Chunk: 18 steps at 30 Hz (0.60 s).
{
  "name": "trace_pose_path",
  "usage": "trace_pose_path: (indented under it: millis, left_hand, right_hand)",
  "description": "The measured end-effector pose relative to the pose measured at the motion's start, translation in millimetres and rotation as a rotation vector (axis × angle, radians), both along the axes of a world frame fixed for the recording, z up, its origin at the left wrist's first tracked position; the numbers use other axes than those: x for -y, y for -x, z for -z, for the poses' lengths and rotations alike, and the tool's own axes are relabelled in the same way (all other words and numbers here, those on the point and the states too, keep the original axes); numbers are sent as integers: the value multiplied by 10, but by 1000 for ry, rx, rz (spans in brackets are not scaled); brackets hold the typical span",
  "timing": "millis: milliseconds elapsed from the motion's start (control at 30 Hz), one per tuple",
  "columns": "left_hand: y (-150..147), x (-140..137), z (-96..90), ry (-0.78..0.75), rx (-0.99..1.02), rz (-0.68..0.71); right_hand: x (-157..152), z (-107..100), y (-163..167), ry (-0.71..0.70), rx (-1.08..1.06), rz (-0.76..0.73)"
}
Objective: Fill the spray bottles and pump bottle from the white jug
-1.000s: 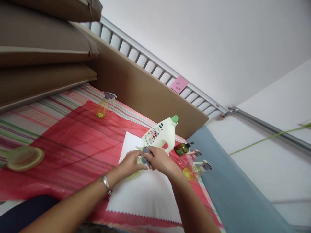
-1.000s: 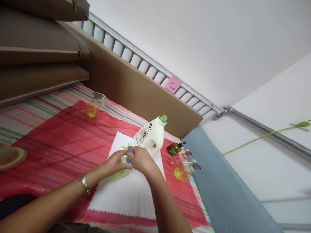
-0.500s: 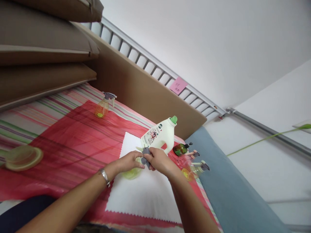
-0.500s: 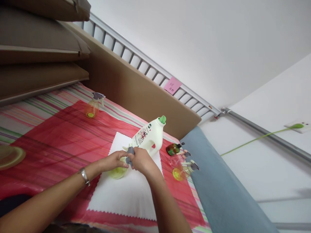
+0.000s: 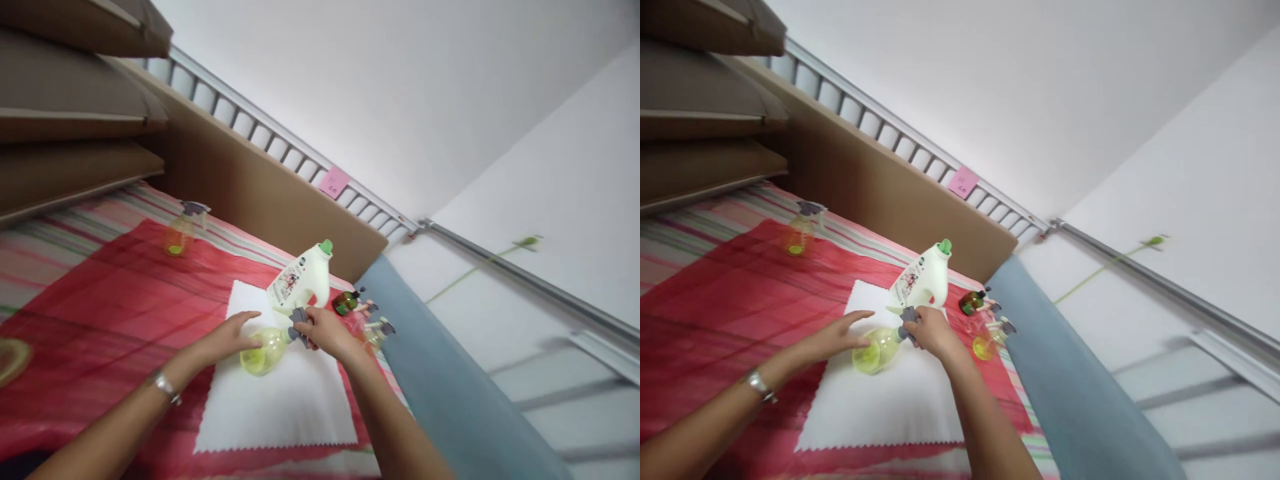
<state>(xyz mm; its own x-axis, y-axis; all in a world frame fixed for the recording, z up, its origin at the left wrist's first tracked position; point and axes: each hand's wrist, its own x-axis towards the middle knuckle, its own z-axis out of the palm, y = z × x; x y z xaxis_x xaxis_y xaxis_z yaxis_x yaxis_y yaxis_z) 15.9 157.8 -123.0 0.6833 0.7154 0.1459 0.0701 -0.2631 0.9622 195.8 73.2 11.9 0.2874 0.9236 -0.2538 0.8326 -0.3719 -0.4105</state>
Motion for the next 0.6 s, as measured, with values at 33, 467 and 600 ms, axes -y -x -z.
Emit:
trace_pose_path:
  millis: [33,467,600]
  left_hand:
    - [32,-15,4,-29,-19,-31]
    - [56,-86,413,-259,-146,-96]
    - [226,-23,604,-315,-160,-203]
  right_hand:
    - [65,-59,-111,0,13,25]
    - [1123,-613,-1949,247,385,324]
    - [1303,-506,-2401,272,416,343]
